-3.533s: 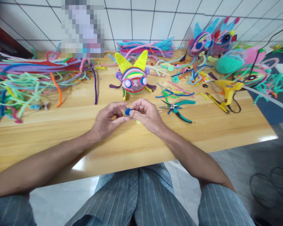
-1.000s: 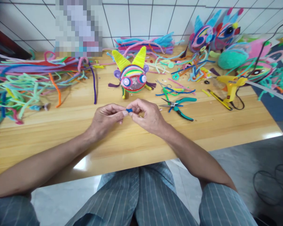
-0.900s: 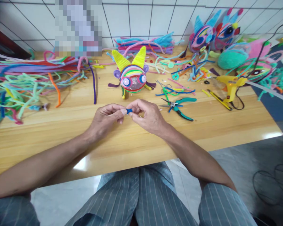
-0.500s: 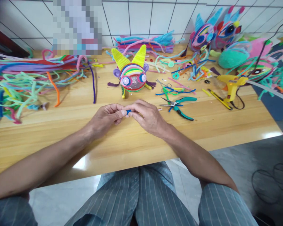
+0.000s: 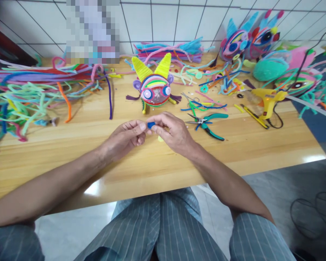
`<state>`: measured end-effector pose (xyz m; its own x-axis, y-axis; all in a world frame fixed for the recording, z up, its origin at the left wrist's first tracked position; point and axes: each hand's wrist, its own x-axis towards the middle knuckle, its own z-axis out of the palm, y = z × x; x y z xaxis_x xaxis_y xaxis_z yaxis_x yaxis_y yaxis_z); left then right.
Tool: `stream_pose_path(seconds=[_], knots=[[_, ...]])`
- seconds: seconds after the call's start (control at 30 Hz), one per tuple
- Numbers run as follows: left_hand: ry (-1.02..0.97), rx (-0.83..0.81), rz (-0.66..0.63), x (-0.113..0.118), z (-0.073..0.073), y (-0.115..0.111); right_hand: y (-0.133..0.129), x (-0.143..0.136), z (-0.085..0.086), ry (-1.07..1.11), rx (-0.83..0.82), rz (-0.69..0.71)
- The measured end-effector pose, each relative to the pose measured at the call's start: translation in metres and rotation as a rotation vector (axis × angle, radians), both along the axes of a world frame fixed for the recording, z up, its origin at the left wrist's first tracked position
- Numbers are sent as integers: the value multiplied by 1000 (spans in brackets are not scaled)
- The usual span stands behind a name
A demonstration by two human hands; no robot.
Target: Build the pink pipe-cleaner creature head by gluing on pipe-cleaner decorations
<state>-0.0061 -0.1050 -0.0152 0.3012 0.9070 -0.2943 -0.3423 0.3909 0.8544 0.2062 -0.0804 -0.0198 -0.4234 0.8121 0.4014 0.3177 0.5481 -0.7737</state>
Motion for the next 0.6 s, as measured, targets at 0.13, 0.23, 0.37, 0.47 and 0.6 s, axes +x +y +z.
stream_pose_path(seconds=[0.13, 0.23, 0.37, 0.47, 0.6], knots=[[96, 92, 26, -1, -4, 0, -1, 0, 0, -15, 8, 38], [175, 183, 29, -2, -5, 0, -2, 0, 2, -29, 13, 61], [218, 194, -5, -4, -4, 2, -2, 1, 6, -57, 15, 89], [203, 168, -33, -5, -6, 4, 0, 1, 8, -69, 11, 106], [202, 154, -54, -6, -9, 7, 1, 1, 6, -51, -42, 106]])
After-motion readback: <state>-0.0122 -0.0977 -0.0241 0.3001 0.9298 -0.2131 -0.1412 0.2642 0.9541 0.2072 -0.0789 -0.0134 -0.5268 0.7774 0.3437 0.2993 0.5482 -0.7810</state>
